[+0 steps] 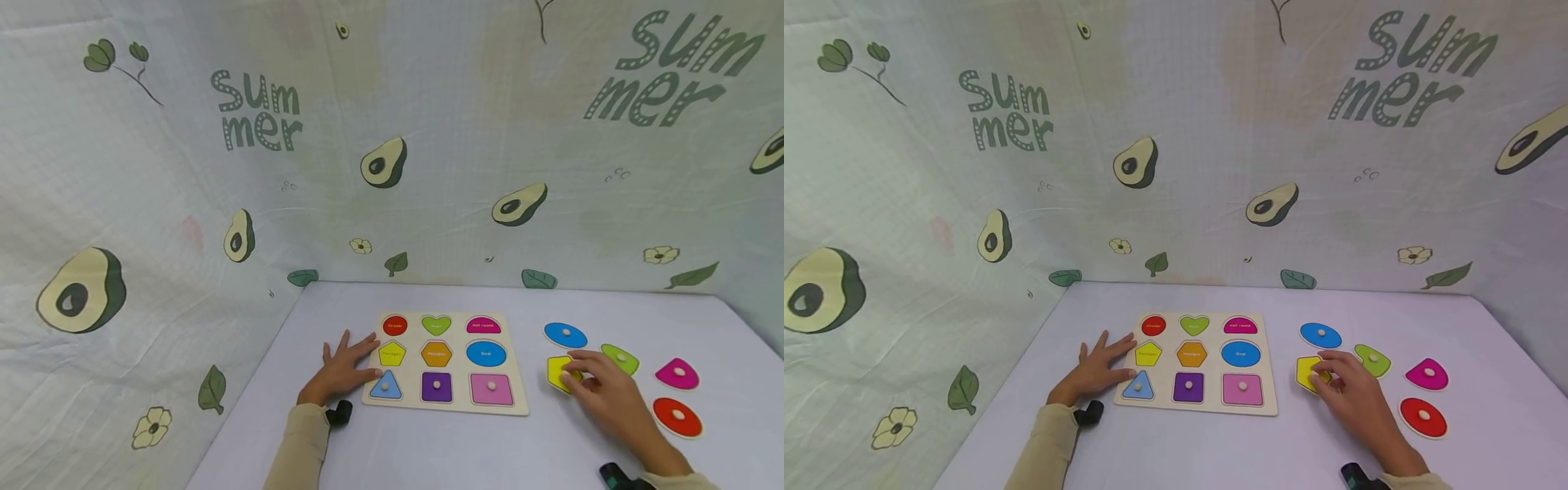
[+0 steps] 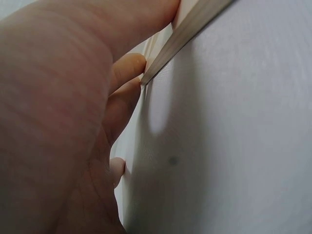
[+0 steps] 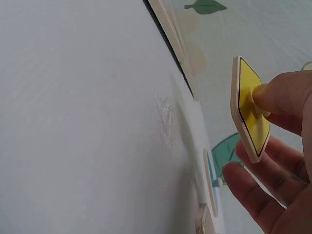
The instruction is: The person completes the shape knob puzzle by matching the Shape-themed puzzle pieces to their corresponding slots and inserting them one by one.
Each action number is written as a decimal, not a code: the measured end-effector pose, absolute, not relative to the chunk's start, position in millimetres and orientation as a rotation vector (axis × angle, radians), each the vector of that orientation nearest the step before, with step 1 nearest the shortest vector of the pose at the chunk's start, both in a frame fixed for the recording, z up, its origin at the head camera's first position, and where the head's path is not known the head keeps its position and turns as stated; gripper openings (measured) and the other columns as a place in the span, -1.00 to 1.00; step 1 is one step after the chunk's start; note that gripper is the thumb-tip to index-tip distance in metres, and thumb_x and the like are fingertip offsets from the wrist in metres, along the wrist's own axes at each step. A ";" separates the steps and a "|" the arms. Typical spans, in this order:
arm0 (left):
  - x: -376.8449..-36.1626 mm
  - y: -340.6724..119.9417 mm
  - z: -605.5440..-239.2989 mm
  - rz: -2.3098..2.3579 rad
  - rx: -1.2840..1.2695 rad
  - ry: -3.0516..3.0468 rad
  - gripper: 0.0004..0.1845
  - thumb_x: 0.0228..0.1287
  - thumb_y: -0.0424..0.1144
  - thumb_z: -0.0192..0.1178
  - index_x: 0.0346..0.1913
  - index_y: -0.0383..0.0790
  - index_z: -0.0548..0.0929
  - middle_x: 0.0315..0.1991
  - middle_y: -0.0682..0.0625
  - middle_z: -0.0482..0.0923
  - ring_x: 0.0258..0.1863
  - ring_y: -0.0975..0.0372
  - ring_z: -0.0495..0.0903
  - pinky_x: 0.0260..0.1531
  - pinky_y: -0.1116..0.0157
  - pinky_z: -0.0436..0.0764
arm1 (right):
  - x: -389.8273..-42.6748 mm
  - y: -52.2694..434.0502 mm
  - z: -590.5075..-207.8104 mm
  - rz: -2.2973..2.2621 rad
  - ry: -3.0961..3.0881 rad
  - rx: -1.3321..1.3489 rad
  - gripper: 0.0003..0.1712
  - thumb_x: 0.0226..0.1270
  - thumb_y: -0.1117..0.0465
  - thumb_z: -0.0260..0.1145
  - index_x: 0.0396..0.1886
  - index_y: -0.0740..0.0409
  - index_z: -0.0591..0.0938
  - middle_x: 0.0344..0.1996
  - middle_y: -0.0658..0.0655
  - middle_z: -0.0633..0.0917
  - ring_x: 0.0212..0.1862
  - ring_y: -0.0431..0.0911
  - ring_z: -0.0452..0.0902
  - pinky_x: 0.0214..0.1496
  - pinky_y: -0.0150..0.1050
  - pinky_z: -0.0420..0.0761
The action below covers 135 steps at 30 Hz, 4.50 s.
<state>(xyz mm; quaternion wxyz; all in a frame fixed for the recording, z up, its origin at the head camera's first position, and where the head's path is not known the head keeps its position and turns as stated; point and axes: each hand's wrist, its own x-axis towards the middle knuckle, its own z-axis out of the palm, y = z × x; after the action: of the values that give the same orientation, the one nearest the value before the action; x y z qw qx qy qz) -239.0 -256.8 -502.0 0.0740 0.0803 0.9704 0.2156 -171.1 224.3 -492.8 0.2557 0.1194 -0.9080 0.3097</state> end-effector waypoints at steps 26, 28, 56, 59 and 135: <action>-236.7 -259.4 -501.7 0.686 0.305 2.913 -0.18 0.19 0.28 0.29 0.49 0.13 0.38 0.54 0.20 0.16 0.57 -0.15 -0.30 0.31 -0.37 -0.53 | -190.5 182.1 -482.1 0.987 -2.583 0.291 -0.79 0.32 0.12 0.44 -0.18 0.15 0.74 0.05 0.19 0.66 0.03 0.06 0.57 -0.18 -0.44 0.64; -236.3 -258.9 -500.7 0.690 0.302 2.915 -0.19 0.19 0.27 0.30 0.49 0.12 0.39 0.54 0.19 0.17 0.57 -0.15 -0.29 0.31 -0.37 -0.52 | -191.9 178.7 -482.0 0.998 -2.592 0.290 -0.79 0.33 0.12 0.43 -0.17 0.16 0.74 0.06 0.18 0.66 0.05 0.06 0.56 -0.16 -0.45 0.63; -236.3 -258.4 -499.8 0.675 0.273 2.910 -0.18 0.16 0.29 0.30 0.48 0.13 0.40 0.54 0.18 0.18 0.57 -0.17 -0.27 0.31 -0.38 -0.48 | -207.8 134.6 -482.1 1.185 -2.603 0.367 -0.80 0.28 0.13 0.48 -0.14 0.06 0.75 0.04 0.10 0.68 0.05 0.03 0.60 -0.07 -0.20 0.71; -236.4 -259.3 -500.4 0.670 0.274 2.910 -0.18 0.16 0.29 0.29 0.48 0.14 0.39 0.54 0.19 0.17 0.57 -0.16 -0.28 0.31 -0.39 -0.49 | -210.2 129.7 -482.7 1.212 -2.604 0.392 -0.81 0.27 0.13 0.48 -0.15 0.03 0.75 0.02 0.07 0.68 0.04 0.00 0.60 -0.07 -0.23 0.70; -239.2 -257.4 -500.2 0.659 0.257 2.897 -0.16 0.13 0.37 0.27 0.47 0.18 0.40 0.54 0.19 0.17 0.57 -0.16 -0.30 0.31 -0.37 -0.52 | -243.6 9.3 -477.6 1.544 -2.696 0.499 -0.91 0.31 0.11 0.43 -0.20 -0.13 0.74 -0.03 -0.04 0.66 0.04 -0.03 0.57 0.08 -0.05 0.66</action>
<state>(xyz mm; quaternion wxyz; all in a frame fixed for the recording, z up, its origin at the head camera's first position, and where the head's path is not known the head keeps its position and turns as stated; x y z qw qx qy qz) -239.2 -257.4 -500.2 0.0796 0.0858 0.9684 0.2204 -243.6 9.3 -477.6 -0.0025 0.1586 -0.8569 0.4906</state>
